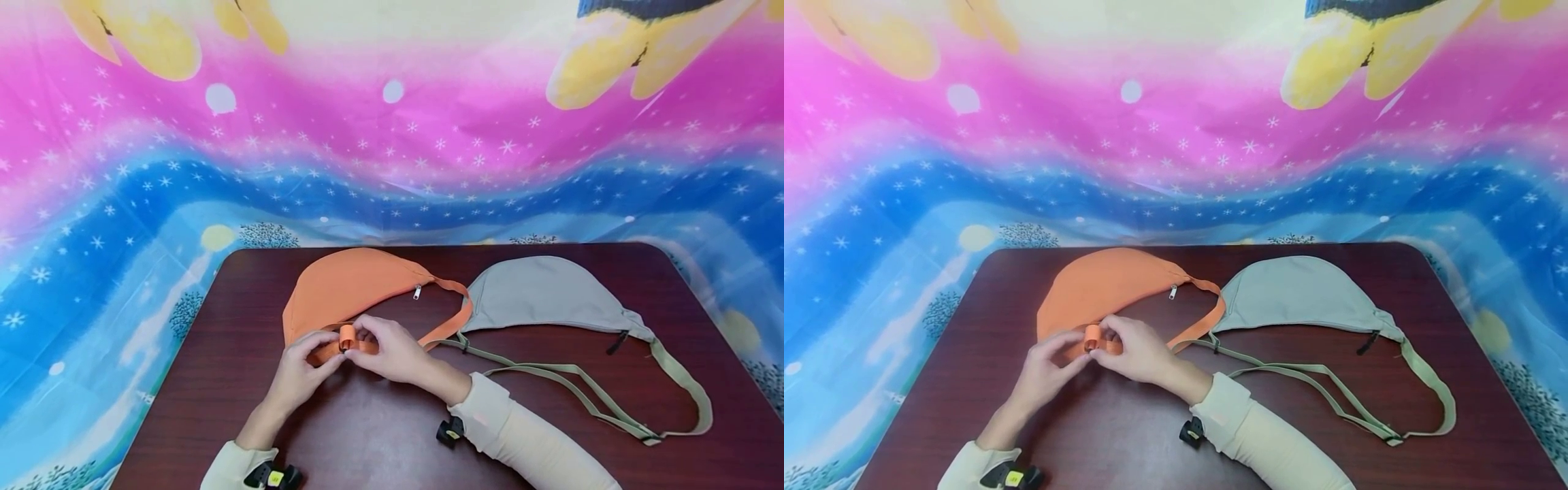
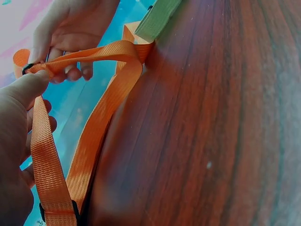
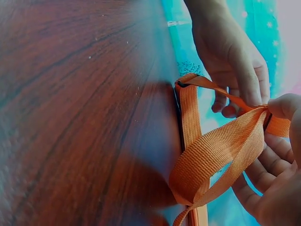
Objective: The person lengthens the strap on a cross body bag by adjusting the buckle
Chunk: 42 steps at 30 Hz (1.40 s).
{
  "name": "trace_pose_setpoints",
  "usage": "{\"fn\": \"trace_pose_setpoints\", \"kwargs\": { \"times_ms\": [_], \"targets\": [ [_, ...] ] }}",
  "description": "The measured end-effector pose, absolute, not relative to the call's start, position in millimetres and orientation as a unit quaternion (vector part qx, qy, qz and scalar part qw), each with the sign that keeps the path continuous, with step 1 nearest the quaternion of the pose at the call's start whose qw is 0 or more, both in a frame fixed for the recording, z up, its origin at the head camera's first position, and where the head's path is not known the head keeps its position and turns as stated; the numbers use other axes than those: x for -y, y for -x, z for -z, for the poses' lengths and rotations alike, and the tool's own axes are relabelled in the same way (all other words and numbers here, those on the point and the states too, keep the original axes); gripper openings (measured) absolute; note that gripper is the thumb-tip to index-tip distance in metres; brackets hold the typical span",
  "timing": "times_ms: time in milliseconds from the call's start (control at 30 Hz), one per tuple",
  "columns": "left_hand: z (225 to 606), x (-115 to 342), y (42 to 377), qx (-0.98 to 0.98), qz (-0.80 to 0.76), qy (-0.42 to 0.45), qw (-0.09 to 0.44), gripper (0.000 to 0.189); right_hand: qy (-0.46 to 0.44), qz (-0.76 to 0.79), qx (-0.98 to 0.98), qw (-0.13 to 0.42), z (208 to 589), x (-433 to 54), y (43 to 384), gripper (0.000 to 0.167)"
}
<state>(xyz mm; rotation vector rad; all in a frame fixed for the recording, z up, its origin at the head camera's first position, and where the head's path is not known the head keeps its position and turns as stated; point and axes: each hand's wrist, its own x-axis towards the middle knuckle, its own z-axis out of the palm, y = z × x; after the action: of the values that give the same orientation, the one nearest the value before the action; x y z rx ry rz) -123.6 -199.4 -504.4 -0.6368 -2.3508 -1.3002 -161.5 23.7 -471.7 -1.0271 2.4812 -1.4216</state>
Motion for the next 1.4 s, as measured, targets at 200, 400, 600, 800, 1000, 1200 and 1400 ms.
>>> {"fn": "trace_pose_setpoints", "kwargs": {
  "times_ms": [200, 400, 600, 800, 1000, 1200, 1400],
  "targets": [
    [497, 195, 118, 0.843, 0.459, 0.209, 0.189, 0.042, 0.343, 0.465, -0.815, 0.049, 472, -23, 161, 0.020],
    [494, 195, 111, 0.855, 0.443, 0.198, 0.184, 0.045, 0.345, 0.464, -0.815, 0.037, 471, -23, 160, 0.021],
    [509, 205, 118, 0.851, 0.440, 0.214, 0.189, 0.039, 0.342, 0.461, -0.818, 0.046, 471, -24, 159, 0.021],
    [507, 204, 117, 0.854, 0.443, 0.218, 0.164, 0.038, 0.351, 0.446, -0.821, 0.060, 474, -23, 158, 0.018],
    [508, 203, 116, 0.861, 0.441, 0.210, 0.144, 0.037, 0.354, 0.452, -0.817, 0.049, 475, -22, 156, 0.019],
    [510, 205, 112, 0.861, 0.446, 0.196, 0.145, 0.044, 0.351, 0.458, -0.816, 0.042, 475, -21, 154, 0.021],
    [509, 206, 111, 0.865, 0.434, 0.195, 0.157, 0.037, 0.350, 0.462, -0.814, 0.039, 476, -20, 153, 0.020]
  ]
}}
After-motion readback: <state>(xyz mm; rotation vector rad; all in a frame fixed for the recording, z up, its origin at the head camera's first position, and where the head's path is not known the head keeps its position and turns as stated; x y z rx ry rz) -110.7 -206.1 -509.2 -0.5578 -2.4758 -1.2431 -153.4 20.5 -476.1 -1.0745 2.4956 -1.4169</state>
